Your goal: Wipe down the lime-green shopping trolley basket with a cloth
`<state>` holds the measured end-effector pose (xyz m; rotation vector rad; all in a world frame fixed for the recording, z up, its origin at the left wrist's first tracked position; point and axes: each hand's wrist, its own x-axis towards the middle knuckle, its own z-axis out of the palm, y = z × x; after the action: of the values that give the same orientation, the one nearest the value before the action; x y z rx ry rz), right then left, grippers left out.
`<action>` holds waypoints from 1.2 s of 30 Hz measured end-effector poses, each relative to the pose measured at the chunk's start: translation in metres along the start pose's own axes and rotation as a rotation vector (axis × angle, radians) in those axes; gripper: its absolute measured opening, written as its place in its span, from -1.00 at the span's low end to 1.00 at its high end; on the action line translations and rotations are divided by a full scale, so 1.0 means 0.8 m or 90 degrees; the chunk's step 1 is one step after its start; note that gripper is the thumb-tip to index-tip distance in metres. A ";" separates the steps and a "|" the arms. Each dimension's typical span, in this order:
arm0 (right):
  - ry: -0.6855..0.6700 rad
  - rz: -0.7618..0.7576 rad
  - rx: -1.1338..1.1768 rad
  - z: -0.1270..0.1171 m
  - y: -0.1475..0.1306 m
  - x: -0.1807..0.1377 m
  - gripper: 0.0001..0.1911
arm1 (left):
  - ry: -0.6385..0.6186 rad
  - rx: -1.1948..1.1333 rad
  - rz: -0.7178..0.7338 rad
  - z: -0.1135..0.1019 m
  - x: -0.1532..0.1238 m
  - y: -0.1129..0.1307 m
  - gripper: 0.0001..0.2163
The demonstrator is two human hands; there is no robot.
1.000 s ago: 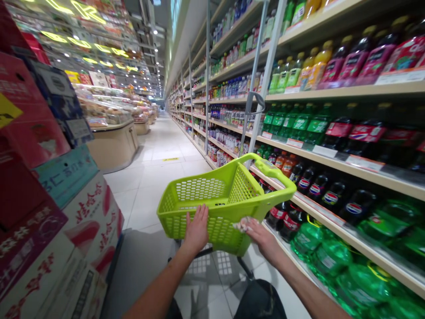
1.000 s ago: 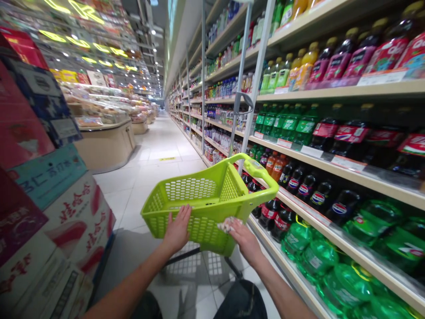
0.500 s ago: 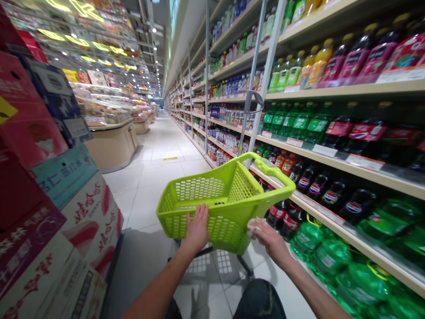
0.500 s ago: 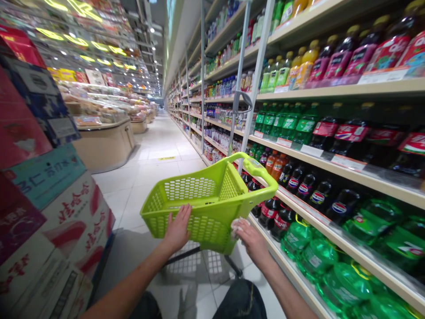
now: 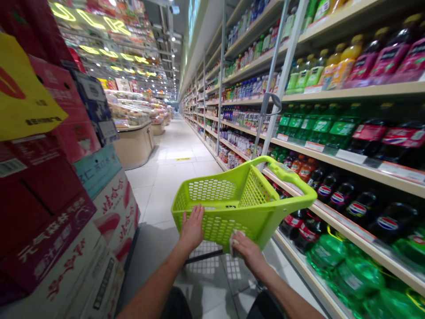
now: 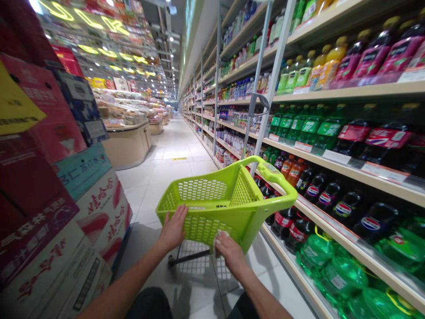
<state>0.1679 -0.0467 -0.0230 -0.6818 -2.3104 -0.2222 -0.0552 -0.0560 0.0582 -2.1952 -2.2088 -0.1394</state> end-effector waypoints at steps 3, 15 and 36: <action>0.101 -0.010 -0.009 -0.013 0.001 0.059 -0.69 | -0.010 -0.007 -0.003 0.002 -0.002 -0.007 -0.29; 0.003 -0.218 0.004 0.041 -0.034 0.071 -0.68 | -0.043 -0.087 0.000 -0.009 -0.025 -0.038 -0.31; 0.012 -0.202 0.029 0.122 -0.099 0.154 -0.75 | 0.028 -0.451 -0.065 0.006 -0.024 -0.120 -0.30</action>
<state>-0.0065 -0.0302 -0.0086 -0.2852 -2.3893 -0.3175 -0.1509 -0.0752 0.0477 -2.3051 -2.5082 -1.1146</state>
